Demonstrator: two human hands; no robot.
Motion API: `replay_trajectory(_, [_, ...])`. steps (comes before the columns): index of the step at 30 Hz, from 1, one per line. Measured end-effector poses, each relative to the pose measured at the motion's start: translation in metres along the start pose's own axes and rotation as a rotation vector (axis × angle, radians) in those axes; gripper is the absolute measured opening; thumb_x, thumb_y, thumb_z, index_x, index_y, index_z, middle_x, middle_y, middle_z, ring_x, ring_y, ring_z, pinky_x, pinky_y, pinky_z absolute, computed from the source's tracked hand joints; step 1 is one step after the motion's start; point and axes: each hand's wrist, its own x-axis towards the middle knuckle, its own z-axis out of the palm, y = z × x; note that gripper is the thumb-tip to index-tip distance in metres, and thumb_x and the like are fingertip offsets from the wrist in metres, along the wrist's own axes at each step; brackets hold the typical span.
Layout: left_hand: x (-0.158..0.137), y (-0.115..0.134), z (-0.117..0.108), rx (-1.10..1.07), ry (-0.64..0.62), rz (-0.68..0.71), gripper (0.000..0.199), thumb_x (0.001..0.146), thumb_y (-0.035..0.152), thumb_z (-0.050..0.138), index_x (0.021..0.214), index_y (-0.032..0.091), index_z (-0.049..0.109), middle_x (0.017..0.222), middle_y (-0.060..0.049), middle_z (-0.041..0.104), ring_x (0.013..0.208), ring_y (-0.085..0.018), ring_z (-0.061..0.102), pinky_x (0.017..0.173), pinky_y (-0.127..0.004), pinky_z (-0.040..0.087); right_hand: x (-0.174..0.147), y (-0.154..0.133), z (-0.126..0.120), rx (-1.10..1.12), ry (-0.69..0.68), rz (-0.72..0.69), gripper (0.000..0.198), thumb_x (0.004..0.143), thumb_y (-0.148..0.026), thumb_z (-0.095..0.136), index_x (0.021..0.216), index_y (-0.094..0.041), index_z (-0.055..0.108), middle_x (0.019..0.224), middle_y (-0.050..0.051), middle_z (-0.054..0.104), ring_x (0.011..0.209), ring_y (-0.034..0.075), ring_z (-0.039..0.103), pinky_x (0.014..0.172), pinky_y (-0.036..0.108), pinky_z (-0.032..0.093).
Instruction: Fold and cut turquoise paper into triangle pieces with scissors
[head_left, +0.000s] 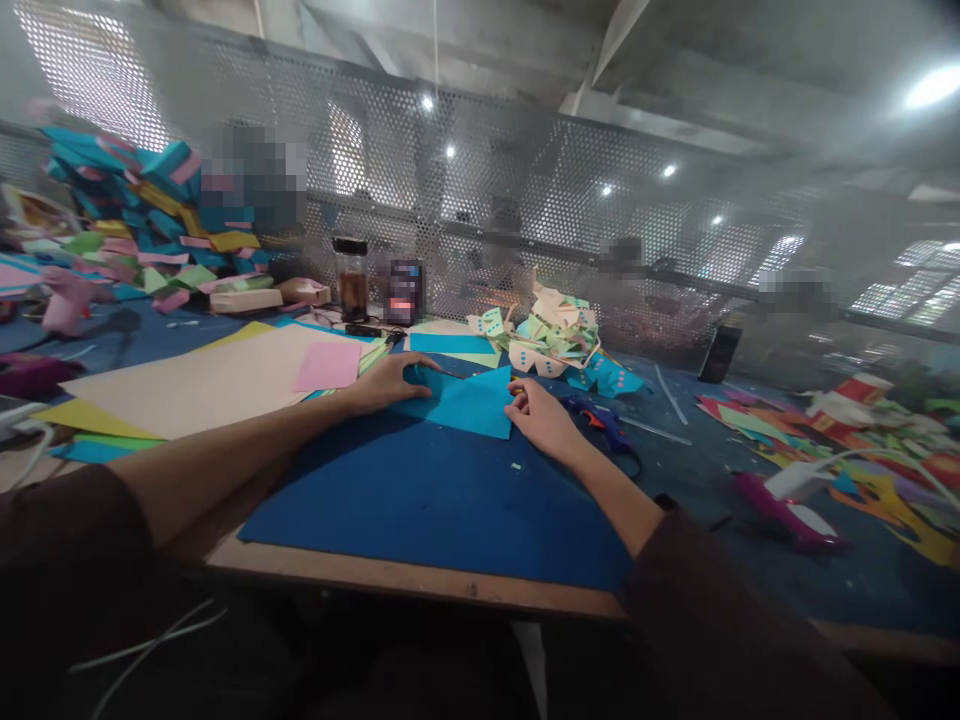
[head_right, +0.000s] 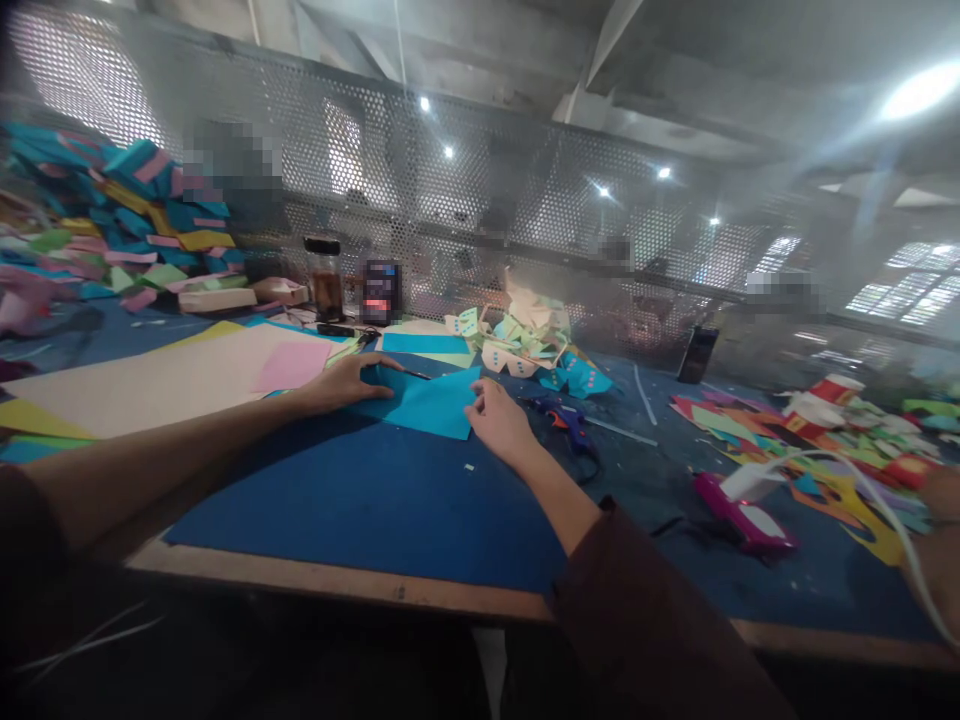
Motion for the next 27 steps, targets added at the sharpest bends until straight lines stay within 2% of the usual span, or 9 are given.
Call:
replay_trajectory(5, [-0.003,0.021,-0.003,-0.033,0.057,0.002,0.038,0.075,0.039,0.074,0.109,0.023,0.073,0.109,-0.004,0.073,0.104,-0.026,0.065,0.094,-0.038,0.048,-0.003,-0.007,-0.006,-0.034,0.010,-0.027,0.055,0.091,-0.023,0.056,0.146,-0.023,0.048,0.076,0.001,0.070,0.073,0.021,0.065,0.069,0.030,0.044])
replay_trajectory(7, [-0.006,0.032,-0.005,-0.081,0.071,0.021,0.037,0.074,0.041,0.075,0.106,0.023,0.074,0.107,-0.004,0.074,0.102,-0.026,0.066,0.095,-0.038,0.049,-0.005,-0.008,-0.007,-0.023,-0.028,-0.022,0.054,0.093,-0.025,0.053,0.147,-0.028,0.048,0.065,-0.002,0.068,0.067,0.020,0.066,0.067,0.030,0.044])
replay_trajectory(9, [-0.009,0.042,-0.006,-0.117,0.069,0.024,0.036,0.074,0.044,0.075,0.103,0.022,0.075,0.106,-0.004,0.074,0.101,-0.026,0.066,0.096,-0.039,0.049,-0.005,-0.008,-0.006,0.022,-0.061,-0.010,0.045,0.094,-0.028,0.051,0.139,-0.028,0.055,0.062,-0.003,0.069,0.064,0.020,0.067,0.065,0.029,0.045])
replay_trajectory(11, [-0.011,0.048,-0.007,-0.172,0.055,0.010,0.039,0.073,0.048,0.077,0.103,0.022,0.075,0.107,-0.004,0.074,0.102,-0.026,0.065,0.096,-0.039,0.049,-0.004,-0.006,-0.004,0.068,-0.066,0.002,0.033,0.094,-0.028,0.051,0.125,-0.026,0.062,0.067,-0.002,0.072,0.063,0.019,0.067,0.064,0.029,0.047])
replay_trajectory(14, [-0.011,0.048,-0.008,-0.370,0.035,-0.043,0.045,0.081,0.059,0.069,0.104,0.021,0.075,0.106,-0.007,0.074,0.103,-0.027,0.066,0.097,-0.041,0.049,-0.001,-0.003,-0.003,0.075,0.018,-0.002,0.019,0.091,-0.025,0.053,0.105,-0.024,0.065,0.078,0.001,0.075,0.066,0.019,0.069,0.067,0.031,0.050])
replay_trajectory(16, [-0.009,0.042,-0.006,-0.562,0.017,-0.111,0.053,0.086,0.066,0.059,0.105,0.019,0.074,0.105,-0.010,0.074,0.104,-0.028,0.066,0.096,-0.044,0.049,0.000,-0.002,-0.004,0.068,0.101,-0.034,0.017,0.089,-0.024,0.054,0.102,-0.024,0.066,0.084,0.002,0.075,0.073,0.021,0.071,0.072,0.032,0.051])
replay_trajectory(19, [-0.007,0.033,-0.002,-0.739,-0.022,-0.234,0.060,0.082,0.070,0.061,0.106,0.016,0.073,0.111,-0.014,0.072,0.110,-0.031,0.065,0.096,-0.045,0.050,-0.001,-0.007,-0.007,0.104,0.193,-0.118,0.020,0.087,-0.023,0.052,0.101,-0.024,0.067,0.085,0.003,0.074,0.079,0.023,0.071,0.077,0.034,0.052])
replay_trajectory(23, [-0.010,0.035,0.004,-0.669,-0.056,-0.276,0.053,0.079,0.061,0.071,0.110,0.018,0.069,0.122,-0.013,0.068,0.116,-0.032,0.063,0.095,-0.044,0.052,-0.005,-0.016,-0.013,0.227,0.276,-0.224,0.023,0.085,-0.021,0.049,0.098,-0.022,0.067,0.096,0.005,0.074,0.088,0.023,0.070,0.082,0.035,0.053])
replay_trajectory(27, [-0.015,0.041,0.004,-0.575,-0.042,-0.265,0.053,0.078,0.051,0.075,0.120,0.021,0.064,0.132,-0.012,0.062,0.121,-0.032,0.060,0.092,-0.043,0.055,-0.007,-0.021,-0.017,0.357,0.295,-0.252,0.024,0.084,-0.023,0.049,0.098,-0.020,0.069,0.100,0.006,0.074,0.095,0.023,0.069,0.087,0.034,0.052])
